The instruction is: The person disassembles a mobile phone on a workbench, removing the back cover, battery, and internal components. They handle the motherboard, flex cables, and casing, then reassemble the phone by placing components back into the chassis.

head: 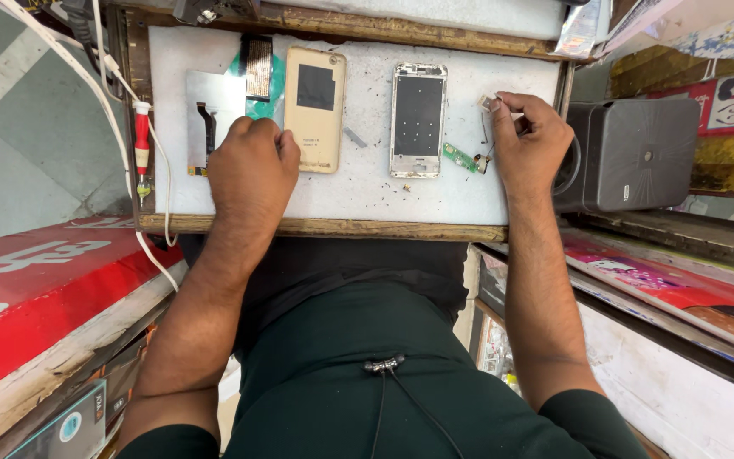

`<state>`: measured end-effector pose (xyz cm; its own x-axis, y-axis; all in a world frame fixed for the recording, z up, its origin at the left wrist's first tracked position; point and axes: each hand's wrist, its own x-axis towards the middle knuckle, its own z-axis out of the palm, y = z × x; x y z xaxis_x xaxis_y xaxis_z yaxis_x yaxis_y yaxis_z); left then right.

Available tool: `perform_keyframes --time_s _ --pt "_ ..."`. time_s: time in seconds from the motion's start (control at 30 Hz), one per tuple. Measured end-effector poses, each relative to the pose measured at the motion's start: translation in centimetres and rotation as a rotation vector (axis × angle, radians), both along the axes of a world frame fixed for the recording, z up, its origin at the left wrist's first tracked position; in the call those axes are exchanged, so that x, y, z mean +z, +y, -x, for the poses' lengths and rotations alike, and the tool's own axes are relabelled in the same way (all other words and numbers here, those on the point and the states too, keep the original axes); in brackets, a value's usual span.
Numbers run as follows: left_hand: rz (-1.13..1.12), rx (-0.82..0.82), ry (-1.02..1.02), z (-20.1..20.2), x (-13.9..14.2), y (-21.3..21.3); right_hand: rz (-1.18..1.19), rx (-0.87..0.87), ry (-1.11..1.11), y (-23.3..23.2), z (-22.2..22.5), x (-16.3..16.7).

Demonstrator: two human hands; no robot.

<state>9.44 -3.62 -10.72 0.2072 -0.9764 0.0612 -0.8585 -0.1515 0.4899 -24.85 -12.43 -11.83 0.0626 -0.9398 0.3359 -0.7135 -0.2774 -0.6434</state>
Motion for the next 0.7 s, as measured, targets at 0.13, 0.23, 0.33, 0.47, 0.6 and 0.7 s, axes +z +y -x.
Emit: perform_keyframes --time_s 0.13,0.23,0.33,0.47,0.6,0.7 --pt "0.293 -0.023 -0.023 0.2 1.5 0.9 -0.026 -0.04 -0.005 0.0 0.0 0.0" --pt "0.33 -0.047 -0.125 0.0 2.3 1.4 -0.013 -0.017 -0.014 0.1 0.0 0.0" --pt "0.295 -0.066 -0.143 -0.4 2.5 1.0 0.002 0.0 -0.013 0.0 -0.1 -0.1" --pt "0.234 -0.089 -0.1 -0.8 2.2 0.5 -0.023 -0.018 -0.009 -0.2 -0.1 -0.1" --pt "0.17 -0.079 0.011 -1.3 1.8 0.3 -0.003 0.0 0.011 -0.3 -0.1 -0.2" --pt "0.198 -0.153 0.108 -1.7 1.6 0.5 -0.058 -0.03 0.007 -0.4 -0.2 -0.2"
